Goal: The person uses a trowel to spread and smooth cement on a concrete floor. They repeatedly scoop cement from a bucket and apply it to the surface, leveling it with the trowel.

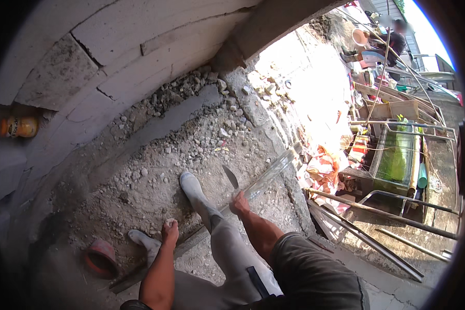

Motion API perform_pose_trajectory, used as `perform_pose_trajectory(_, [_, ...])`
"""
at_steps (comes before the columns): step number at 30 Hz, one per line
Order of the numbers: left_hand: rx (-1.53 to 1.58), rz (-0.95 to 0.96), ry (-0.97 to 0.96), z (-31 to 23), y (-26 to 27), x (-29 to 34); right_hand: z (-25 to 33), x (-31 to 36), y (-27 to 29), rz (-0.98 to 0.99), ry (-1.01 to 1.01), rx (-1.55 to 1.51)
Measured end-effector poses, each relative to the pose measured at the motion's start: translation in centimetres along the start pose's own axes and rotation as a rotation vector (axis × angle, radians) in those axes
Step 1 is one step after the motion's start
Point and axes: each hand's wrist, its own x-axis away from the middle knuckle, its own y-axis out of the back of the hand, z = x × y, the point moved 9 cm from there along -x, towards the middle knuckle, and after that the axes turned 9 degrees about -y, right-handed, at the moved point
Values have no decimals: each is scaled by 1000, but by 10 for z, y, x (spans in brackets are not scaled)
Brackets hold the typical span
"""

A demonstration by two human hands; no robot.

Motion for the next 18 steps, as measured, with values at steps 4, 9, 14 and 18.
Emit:
perform_pose_trajectory(4, [-394, 60, -283, -154, 17, 45, -54, 127, 17, -54, -12, -225])
perform_pose_trajectory(9, [-484, 118, -865, -380, -9, 151, -119, 189, 32, -78, -64, -334])
perform_pose_trajectory(14, [-1345, 54, -1452, -585, -75, 331, -121, 237, 24, -55, 741, 420])
perform_pose_trajectory(18, [-1117, 84, -1443, -641, -38, 399, -132, 227, 54, -11, 454, 495])
